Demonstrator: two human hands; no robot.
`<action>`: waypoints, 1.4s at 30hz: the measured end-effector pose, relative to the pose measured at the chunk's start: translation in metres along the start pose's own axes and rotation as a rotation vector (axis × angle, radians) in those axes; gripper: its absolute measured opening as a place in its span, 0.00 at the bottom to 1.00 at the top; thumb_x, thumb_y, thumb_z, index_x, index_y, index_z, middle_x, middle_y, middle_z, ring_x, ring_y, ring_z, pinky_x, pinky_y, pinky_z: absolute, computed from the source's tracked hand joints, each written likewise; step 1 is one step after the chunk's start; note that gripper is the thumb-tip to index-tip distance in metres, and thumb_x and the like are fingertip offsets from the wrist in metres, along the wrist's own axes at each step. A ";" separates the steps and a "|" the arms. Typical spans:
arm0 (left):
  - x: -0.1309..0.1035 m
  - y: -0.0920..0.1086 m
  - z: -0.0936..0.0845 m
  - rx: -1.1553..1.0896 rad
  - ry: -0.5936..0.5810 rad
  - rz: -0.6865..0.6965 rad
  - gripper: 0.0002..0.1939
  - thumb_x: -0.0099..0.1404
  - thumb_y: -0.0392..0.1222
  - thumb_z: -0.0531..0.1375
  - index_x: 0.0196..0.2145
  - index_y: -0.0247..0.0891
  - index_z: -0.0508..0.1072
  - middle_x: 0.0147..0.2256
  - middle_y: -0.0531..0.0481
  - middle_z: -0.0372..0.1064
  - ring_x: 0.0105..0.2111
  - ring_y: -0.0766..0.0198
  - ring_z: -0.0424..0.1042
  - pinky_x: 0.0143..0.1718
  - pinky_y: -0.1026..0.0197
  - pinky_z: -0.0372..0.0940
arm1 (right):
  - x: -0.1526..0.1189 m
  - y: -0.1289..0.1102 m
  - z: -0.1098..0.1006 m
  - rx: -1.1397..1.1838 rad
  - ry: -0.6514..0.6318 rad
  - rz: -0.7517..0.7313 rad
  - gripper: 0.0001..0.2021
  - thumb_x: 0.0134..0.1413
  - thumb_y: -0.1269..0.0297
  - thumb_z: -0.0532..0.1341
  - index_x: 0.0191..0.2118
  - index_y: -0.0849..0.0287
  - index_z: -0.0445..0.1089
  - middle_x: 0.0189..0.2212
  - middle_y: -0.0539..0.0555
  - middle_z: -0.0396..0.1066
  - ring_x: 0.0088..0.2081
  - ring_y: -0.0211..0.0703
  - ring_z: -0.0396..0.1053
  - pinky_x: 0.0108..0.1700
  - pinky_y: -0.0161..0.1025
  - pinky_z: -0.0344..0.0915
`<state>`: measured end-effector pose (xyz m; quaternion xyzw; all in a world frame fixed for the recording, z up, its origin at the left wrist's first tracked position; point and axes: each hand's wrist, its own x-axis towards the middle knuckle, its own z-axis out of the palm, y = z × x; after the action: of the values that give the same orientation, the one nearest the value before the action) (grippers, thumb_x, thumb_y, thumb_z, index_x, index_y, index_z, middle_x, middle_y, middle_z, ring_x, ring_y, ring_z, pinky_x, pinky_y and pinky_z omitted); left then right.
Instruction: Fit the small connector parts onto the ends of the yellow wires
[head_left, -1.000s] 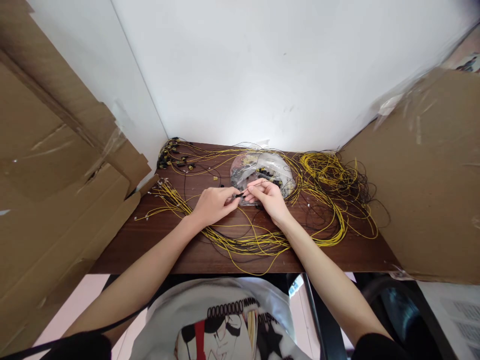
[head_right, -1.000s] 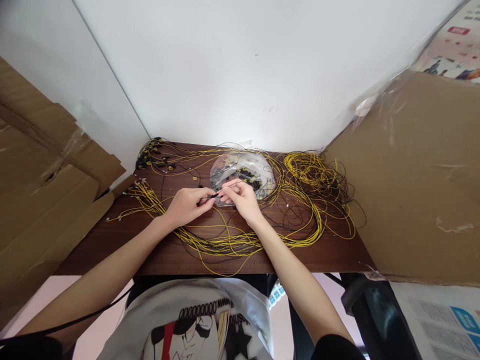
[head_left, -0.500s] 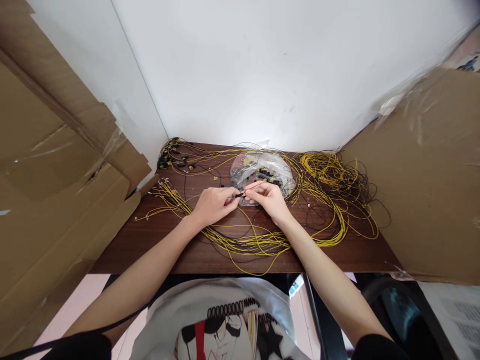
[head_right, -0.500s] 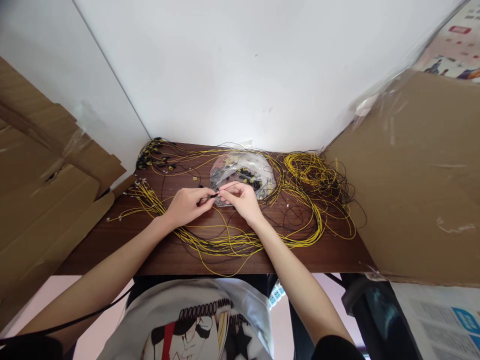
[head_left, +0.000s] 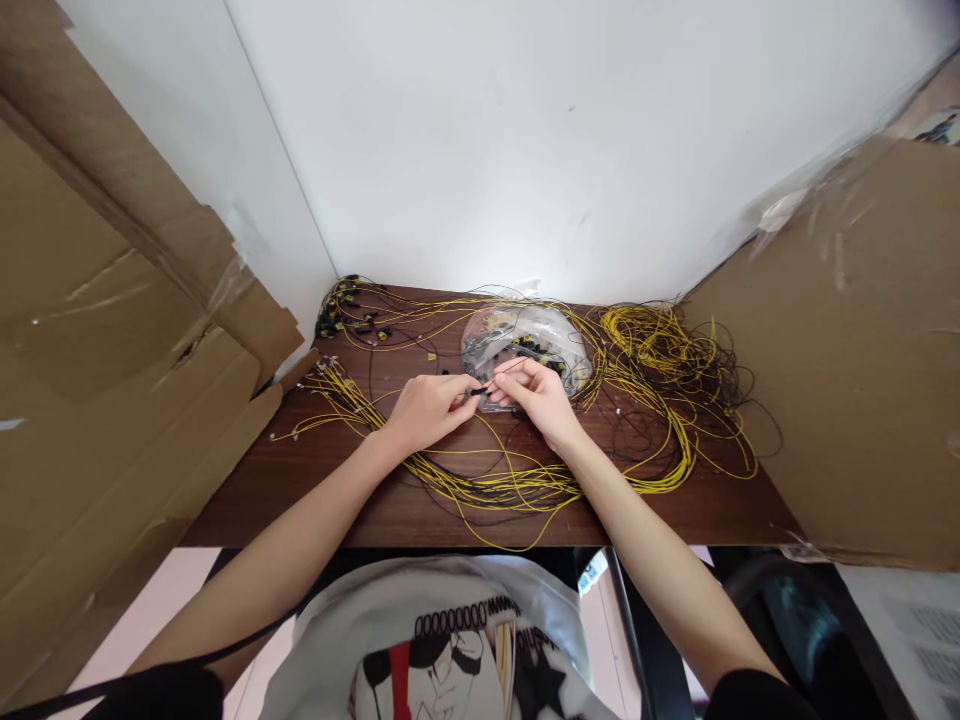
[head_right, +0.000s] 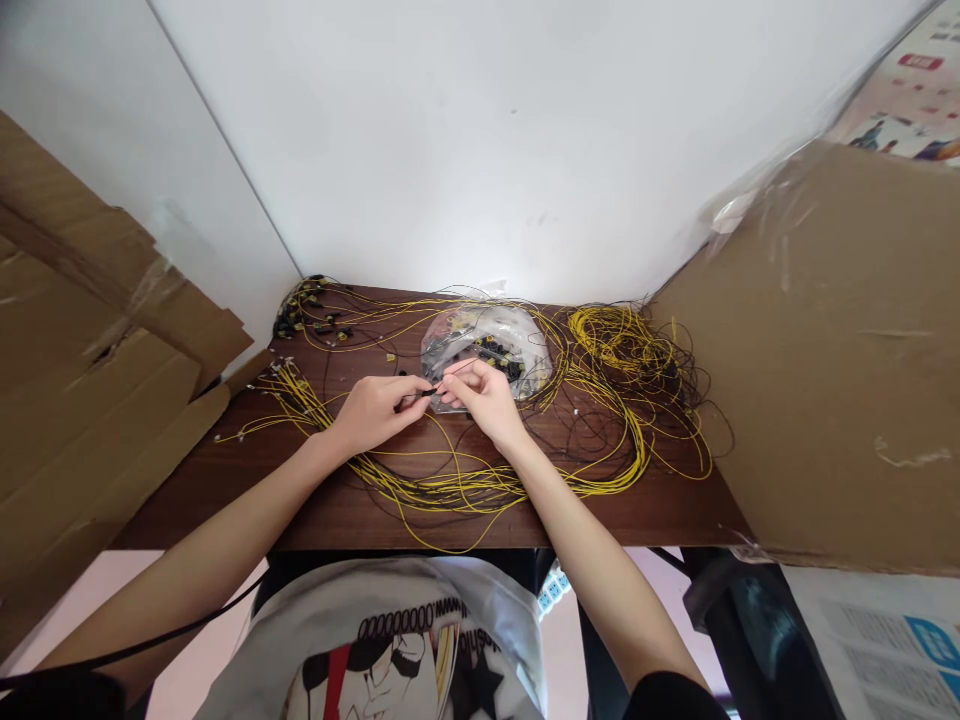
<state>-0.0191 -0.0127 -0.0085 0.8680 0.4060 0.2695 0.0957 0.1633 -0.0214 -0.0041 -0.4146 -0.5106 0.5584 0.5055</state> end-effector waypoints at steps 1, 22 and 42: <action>0.000 0.000 0.000 -0.001 0.001 0.003 0.10 0.62 0.42 0.55 0.38 0.39 0.73 0.24 0.54 0.69 0.22 0.69 0.65 0.26 0.66 0.54 | 0.000 -0.001 0.000 -0.012 -0.001 -0.001 0.15 0.41 0.56 0.68 0.32 0.61 0.69 0.27 0.51 0.73 0.26 0.36 0.70 0.29 0.32 0.65; 0.001 -0.002 0.001 -0.010 0.006 0.029 0.08 0.62 0.40 0.55 0.37 0.39 0.73 0.24 0.54 0.69 0.22 0.69 0.64 0.26 0.67 0.54 | -0.001 -0.001 0.001 -0.041 -0.012 -0.025 0.14 0.41 0.57 0.69 0.31 0.61 0.69 0.26 0.51 0.72 0.27 0.36 0.70 0.28 0.32 0.64; 0.002 -0.001 0.000 0.021 0.041 0.086 0.09 0.64 0.39 0.54 0.38 0.37 0.74 0.27 0.50 0.70 0.28 0.65 0.65 0.29 0.64 0.57 | -0.001 -0.002 0.001 -0.050 -0.011 -0.003 0.16 0.38 0.57 0.70 0.30 0.61 0.70 0.26 0.52 0.73 0.28 0.38 0.72 0.29 0.32 0.67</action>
<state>-0.0188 -0.0106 -0.0079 0.8799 0.3729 0.2867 0.0666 0.1627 -0.0228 -0.0019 -0.4232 -0.5277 0.5469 0.4933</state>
